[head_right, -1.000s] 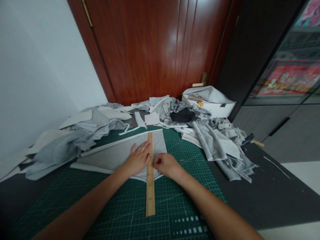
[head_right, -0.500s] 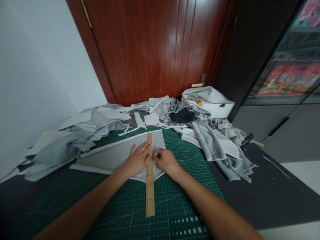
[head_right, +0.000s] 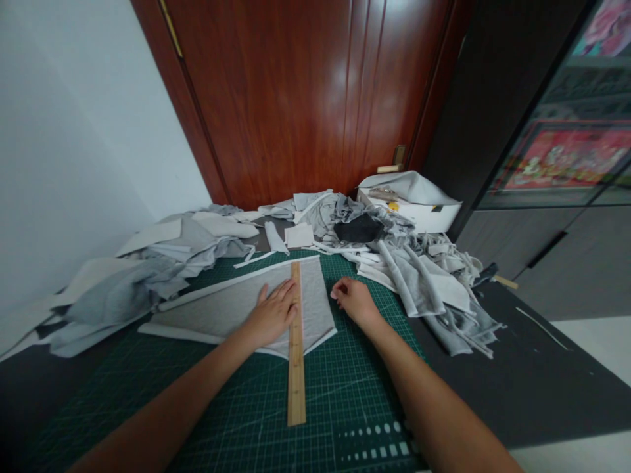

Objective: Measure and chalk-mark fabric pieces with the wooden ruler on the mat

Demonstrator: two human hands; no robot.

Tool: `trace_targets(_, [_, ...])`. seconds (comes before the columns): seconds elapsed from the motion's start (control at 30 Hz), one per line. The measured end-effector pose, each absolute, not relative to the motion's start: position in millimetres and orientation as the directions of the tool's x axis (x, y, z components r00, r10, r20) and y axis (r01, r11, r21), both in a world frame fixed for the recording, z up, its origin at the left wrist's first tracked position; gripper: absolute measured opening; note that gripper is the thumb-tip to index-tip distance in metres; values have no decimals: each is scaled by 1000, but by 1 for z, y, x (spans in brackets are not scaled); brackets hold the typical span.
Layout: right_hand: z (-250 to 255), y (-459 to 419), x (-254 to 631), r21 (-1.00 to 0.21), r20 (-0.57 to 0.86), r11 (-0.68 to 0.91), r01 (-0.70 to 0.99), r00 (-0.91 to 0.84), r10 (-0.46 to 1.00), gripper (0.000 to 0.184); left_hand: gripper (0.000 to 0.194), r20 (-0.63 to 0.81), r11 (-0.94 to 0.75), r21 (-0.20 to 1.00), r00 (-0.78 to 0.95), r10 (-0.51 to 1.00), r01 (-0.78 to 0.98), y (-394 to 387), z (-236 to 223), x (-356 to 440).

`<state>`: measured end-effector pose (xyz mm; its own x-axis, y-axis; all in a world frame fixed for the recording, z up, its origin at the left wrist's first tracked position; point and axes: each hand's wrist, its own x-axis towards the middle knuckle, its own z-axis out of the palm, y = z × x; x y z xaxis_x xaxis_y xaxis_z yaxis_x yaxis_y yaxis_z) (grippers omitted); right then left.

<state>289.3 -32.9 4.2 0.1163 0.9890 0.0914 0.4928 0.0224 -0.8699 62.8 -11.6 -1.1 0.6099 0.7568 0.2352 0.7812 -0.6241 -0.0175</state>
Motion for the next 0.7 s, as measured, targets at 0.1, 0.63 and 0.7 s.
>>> trace_targets(0.1, [-4,-22,311,-783,167,9,621,196,966,9,47,240,-619,-15,604,760,785,-10,-4,62])
trace_targets(0.63, [0,-35,275,-376,562,519,768,-256,786,33,48,211,-773,29,752,624,633,-16,-3,59])
trace_targets(0.7, [0,-35,275,-370,554,579,727,-327,766,40,49,195,-833,69,811,551,549,-21,0,59])
